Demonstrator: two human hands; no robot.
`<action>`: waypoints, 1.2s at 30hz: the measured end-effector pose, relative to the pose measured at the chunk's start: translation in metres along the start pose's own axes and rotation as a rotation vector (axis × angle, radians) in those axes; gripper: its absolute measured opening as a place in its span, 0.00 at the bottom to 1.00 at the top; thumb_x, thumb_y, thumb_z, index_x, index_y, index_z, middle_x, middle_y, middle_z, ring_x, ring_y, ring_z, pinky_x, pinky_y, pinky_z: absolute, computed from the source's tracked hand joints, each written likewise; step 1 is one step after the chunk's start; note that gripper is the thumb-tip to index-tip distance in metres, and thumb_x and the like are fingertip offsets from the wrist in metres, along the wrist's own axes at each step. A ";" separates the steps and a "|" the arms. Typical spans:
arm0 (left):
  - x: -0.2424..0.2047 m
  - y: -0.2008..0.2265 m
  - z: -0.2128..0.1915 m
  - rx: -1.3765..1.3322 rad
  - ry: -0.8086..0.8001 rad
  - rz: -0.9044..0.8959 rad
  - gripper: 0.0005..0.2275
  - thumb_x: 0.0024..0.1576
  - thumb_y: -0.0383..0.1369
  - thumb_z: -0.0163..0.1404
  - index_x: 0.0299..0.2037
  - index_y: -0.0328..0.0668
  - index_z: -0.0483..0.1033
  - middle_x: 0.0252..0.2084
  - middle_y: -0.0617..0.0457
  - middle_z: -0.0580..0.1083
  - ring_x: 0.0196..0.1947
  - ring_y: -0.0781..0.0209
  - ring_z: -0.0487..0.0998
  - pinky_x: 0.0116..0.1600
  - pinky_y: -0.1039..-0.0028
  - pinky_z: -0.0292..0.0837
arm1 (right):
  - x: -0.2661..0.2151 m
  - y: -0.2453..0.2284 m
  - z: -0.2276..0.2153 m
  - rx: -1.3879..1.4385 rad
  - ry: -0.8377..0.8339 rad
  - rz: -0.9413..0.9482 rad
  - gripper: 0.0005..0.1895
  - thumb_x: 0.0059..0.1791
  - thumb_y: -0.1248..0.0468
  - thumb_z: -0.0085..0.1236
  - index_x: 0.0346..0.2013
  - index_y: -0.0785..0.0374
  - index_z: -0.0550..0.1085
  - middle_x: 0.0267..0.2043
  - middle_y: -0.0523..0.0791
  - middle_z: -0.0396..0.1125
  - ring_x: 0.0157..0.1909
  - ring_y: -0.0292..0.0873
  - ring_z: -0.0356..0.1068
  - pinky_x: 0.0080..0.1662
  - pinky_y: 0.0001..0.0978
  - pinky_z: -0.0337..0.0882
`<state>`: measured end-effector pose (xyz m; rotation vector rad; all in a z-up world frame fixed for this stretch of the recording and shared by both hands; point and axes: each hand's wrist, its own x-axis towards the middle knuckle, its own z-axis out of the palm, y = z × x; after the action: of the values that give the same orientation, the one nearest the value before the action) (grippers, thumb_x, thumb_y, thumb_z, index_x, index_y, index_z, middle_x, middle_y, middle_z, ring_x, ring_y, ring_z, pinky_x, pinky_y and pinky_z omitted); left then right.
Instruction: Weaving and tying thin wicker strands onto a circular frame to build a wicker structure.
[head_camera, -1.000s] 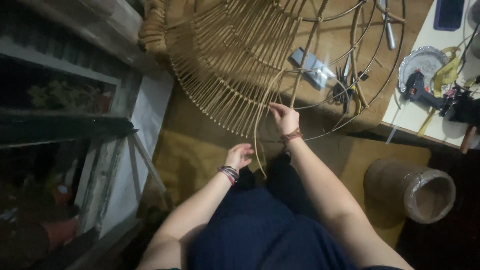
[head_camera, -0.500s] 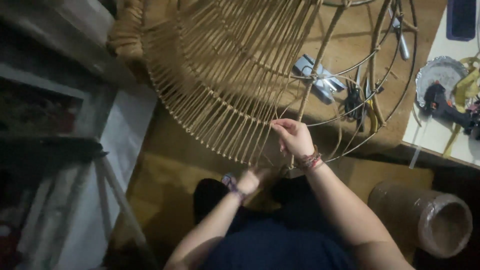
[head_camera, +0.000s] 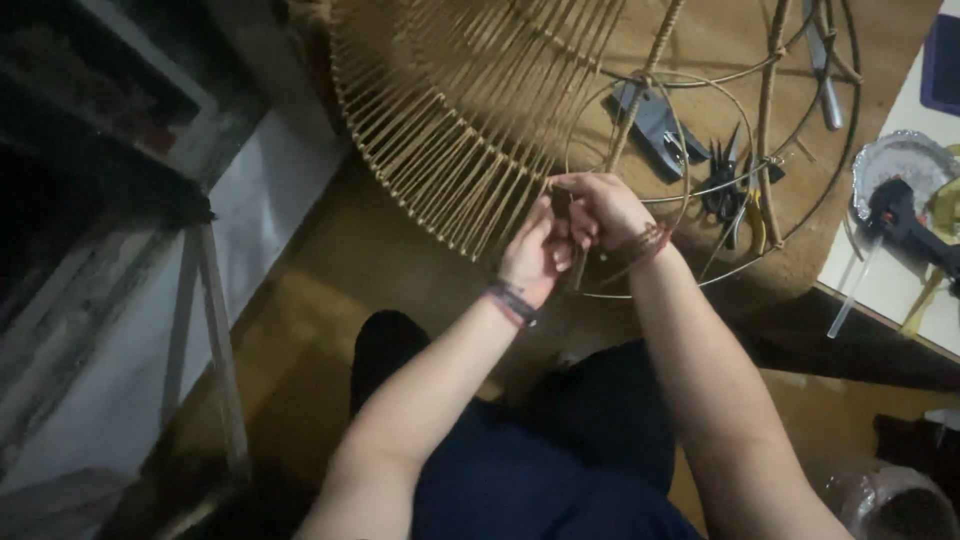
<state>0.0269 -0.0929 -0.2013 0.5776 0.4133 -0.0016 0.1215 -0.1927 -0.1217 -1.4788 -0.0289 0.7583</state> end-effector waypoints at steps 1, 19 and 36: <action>0.003 -0.002 0.008 -0.074 0.046 0.016 0.07 0.67 0.42 0.48 0.50 0.56 0.69 0.30 0.57 0.67 0.18 0.67 0.66 0.19 0.82 0.59 | 0.006 0.004 -0.004 0.003 -0.004 -0.001 0.21 0.52 0.60 0.51 0.57 0.68 0.72 0.06 0.46 0.49 0.06 0.45 0.57 0.12 0.28 0.52; -0.082 0.001 -0.030 0.776 0.058 0.483 0.18 0.69 0.39 0.45 0.24 0.47 0.70 0.32 0.56 0.67 0.37 0.61 0.72 0.51 0.75 0.67 | -0.144 0.031 -0.014 0.188 0.290 -0.477 0.11 0.55 0.70 0.48 0.49 0.70 0.73 0.22 0.49 0.60 0.23 0.42 0.67 0.26 0.29 0.68; -0.145 0.064 -0.017 0.215 0.002 0.172 0.14 0.70 0.38 0.39 0.36 0.41 0.70 0.22 0.68 0.43 0.16 0.78 0.44 0.20 0.87 0.43 | -0.140 0.284 -0.021 -0.458 -0.109 0.100 0.32 0.57 0.39 0.44 0.31 0.63 0.80 0.22 0.51 0.73 0.20 0.48 0.76 0.31 0.44 0.75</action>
<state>-0.1048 -0.0465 -0.1252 0.8242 0.3668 0.1209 -0.1014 -0.3027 -0.3190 -1.8807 -0.2256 0.9562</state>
